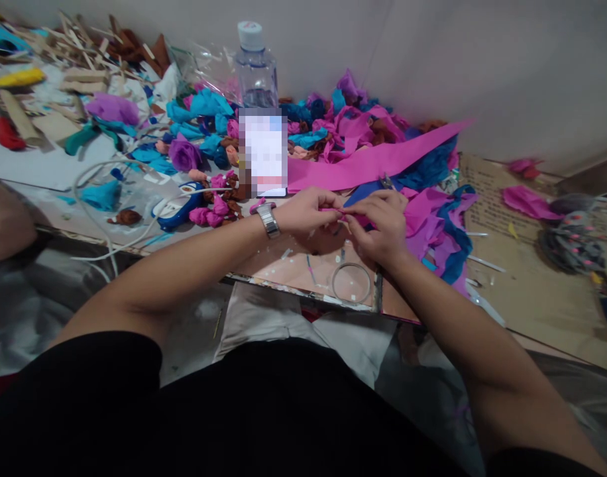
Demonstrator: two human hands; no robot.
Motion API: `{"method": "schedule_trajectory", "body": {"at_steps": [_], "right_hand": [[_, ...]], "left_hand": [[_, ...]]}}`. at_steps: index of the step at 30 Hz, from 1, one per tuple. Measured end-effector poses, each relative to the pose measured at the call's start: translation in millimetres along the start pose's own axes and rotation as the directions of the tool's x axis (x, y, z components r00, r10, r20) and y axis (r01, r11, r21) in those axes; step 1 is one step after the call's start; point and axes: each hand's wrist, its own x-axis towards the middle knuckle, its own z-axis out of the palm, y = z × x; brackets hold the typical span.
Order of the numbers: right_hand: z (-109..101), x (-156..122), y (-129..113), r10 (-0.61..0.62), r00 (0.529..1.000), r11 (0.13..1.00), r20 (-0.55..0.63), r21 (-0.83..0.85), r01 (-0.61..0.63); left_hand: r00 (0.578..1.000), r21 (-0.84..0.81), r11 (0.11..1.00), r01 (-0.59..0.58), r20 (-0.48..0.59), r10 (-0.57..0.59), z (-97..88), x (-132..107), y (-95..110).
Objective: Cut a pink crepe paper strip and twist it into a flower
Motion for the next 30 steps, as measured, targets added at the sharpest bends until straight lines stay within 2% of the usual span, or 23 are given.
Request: {"method": "schedule_trajectory", "body": {"at_steps": [8,19,30], "right_hand": [[1.3,-1.1,1.1,0.009,1.000,1.000,0.022,0.024,-0.009],[0.0,0.6,-1.0,-0.001,1.000,1.000,0.020,-0.015,0.001],[-0.5,0.5,-2.4,0.015,0.999,1.000,0.033,-0.008,-0.015]], "left_hand": [[0.999,-0.062,0.997,0.050,0.013,-0.050,-0.5,-0.1,1.7],[0.997,-0.126,0.990,0.064,0.055,-0.058,-4.5,-0.1,-0.1],[0.996,-0.144,0.986,0.088,0.036,-0.084,-2.1,2.3,-5.6]]}}
